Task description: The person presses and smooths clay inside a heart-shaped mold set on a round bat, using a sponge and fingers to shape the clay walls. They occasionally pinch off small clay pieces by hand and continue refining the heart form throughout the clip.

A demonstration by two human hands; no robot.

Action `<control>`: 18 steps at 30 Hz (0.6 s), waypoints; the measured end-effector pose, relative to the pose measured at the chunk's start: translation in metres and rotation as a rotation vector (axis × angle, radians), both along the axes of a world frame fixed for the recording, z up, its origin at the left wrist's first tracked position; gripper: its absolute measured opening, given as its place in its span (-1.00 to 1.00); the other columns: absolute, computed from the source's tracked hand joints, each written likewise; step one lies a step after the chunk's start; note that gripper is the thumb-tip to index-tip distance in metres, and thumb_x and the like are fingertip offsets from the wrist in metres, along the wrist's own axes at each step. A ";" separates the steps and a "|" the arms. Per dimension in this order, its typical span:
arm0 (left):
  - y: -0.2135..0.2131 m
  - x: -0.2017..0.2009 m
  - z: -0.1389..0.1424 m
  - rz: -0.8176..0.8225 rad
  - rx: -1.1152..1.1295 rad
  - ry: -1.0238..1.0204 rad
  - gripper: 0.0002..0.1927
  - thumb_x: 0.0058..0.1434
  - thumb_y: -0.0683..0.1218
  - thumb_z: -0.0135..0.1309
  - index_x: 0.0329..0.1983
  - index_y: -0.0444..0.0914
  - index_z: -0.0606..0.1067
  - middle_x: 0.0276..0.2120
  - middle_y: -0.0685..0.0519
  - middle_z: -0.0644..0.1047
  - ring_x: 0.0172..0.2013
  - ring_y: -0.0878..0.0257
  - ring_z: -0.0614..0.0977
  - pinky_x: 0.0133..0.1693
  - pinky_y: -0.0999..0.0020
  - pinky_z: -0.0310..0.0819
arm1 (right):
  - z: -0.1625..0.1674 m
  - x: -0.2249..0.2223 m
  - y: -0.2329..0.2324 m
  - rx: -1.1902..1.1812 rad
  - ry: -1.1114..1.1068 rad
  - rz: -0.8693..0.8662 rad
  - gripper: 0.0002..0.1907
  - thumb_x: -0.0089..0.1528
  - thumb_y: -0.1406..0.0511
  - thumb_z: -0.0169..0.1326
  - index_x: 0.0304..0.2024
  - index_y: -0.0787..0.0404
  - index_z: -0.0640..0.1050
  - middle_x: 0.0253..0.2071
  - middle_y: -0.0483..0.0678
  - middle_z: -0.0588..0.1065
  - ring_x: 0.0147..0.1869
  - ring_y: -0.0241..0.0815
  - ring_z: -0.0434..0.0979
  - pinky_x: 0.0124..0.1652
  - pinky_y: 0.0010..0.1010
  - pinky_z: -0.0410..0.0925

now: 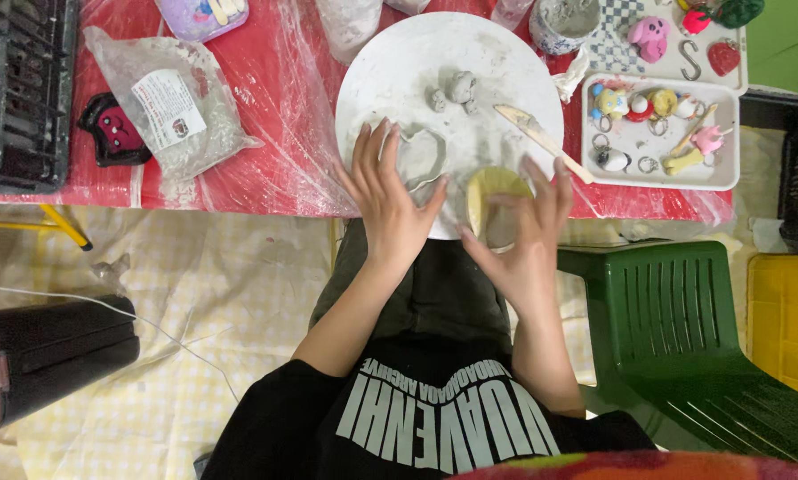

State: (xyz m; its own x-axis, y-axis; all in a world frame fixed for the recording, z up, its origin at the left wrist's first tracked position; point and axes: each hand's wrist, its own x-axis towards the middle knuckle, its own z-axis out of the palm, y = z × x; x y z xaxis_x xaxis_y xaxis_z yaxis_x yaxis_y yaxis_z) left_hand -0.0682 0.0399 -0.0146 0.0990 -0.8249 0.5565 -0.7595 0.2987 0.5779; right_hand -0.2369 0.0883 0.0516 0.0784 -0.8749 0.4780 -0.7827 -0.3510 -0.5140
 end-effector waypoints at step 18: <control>-0.004 -0.003 -0.001 0.032 -0.001 0.051 0.00 0.16 0.03 0.40 0.48 -0.29 0.04 0.39 -0.13 0.23 0.47 -0.09 0.20 0.47 -0.29 -0.10 | -0.022 -0.017 -0.075 -0.171 -0.113 0.040 -0.69 0.29 0.50 0.13 0.08 0.25 0.51 0.24 0.11 0.49 0.56 0.21 0.29 0.54 0.02 0.10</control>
